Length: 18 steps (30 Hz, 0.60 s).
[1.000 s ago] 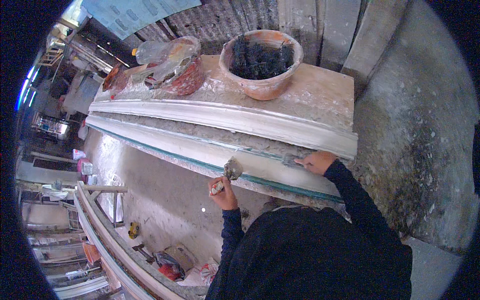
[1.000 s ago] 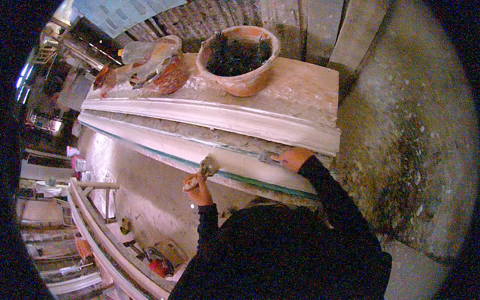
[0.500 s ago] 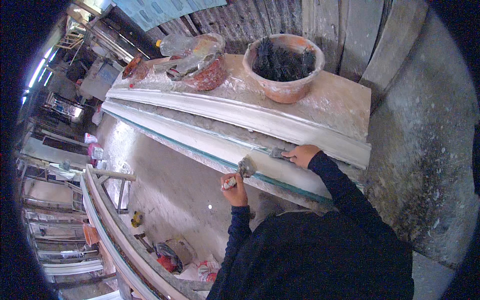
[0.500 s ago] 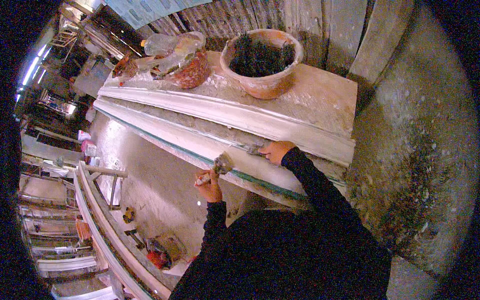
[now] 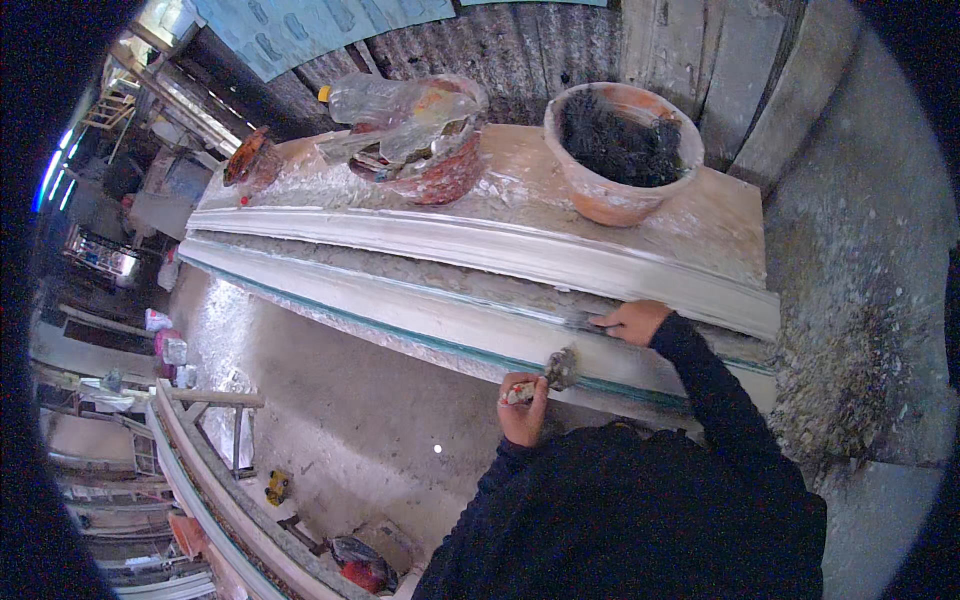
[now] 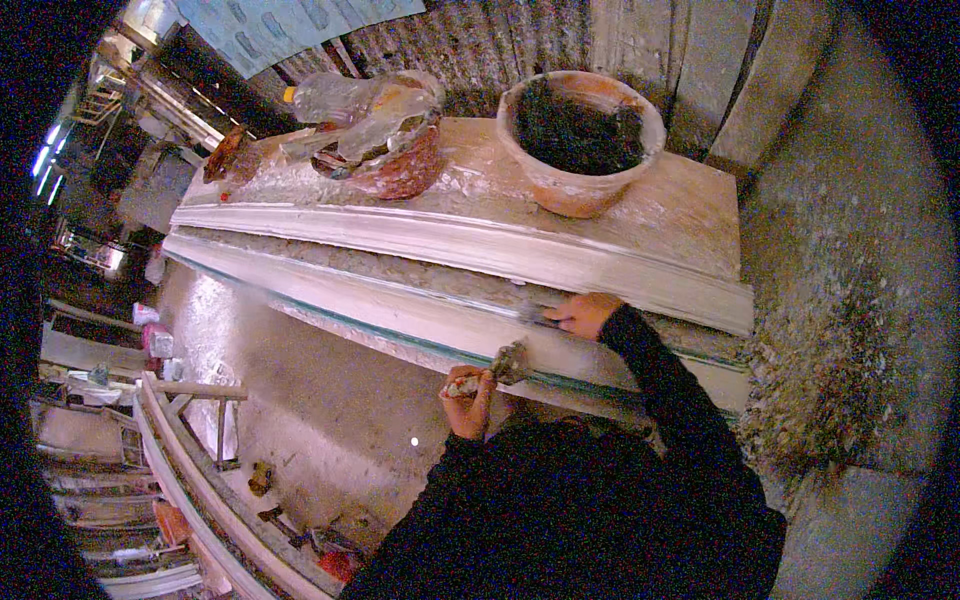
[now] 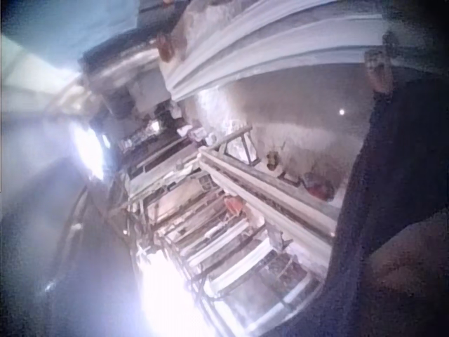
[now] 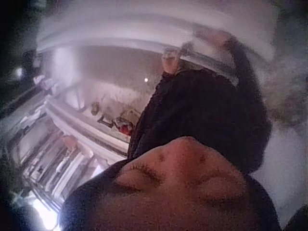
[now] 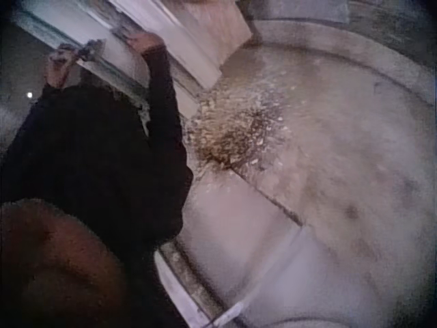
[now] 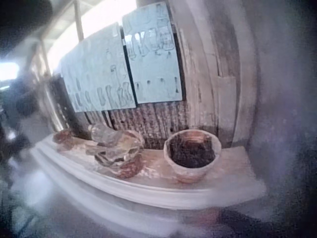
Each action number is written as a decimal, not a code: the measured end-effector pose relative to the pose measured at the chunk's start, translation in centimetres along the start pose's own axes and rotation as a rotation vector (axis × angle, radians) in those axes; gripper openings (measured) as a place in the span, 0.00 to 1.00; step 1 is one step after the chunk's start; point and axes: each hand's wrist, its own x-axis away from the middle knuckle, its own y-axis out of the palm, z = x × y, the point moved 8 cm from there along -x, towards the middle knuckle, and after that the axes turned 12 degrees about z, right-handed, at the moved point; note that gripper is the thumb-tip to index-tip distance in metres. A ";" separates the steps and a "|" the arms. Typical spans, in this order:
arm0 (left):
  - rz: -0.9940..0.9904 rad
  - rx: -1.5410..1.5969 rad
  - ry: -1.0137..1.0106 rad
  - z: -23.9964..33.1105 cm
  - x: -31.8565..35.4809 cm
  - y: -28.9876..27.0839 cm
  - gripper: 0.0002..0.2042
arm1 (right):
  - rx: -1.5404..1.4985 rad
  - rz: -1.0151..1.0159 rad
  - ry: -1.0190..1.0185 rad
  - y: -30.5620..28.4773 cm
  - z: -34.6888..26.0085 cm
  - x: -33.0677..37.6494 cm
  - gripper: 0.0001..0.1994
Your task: The person applies a white paste-like substance along the edge of a long white profile using a small brush. They repeatedly dip the brush into a container and spread the material along the profile's groove.
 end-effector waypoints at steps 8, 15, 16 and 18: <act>-0.121 0.009 0.066 -0.1 -4.9 -3.3 0.05 | 0.026 -0.162 0.315 -1.1 1.6 4.9 0.21; -0.072 0.116 0.065 0.5 -9.5 -5.5 0.05 | 0.100 -0.072 0.246 -1.0 -5.6 -2.5 0.19; -0.062 0.096 0.066 0.5 -10.0 -5.8 0.05 | 0.067 -0.072 0.220 -0.9 -5.6 -2.6 0.19; -0.029 0.050 0.068 0.5 -10.6 -7.0 0.05 | 0.002 -0.080 0.155 -0.7 -4.3 -1.7 0.19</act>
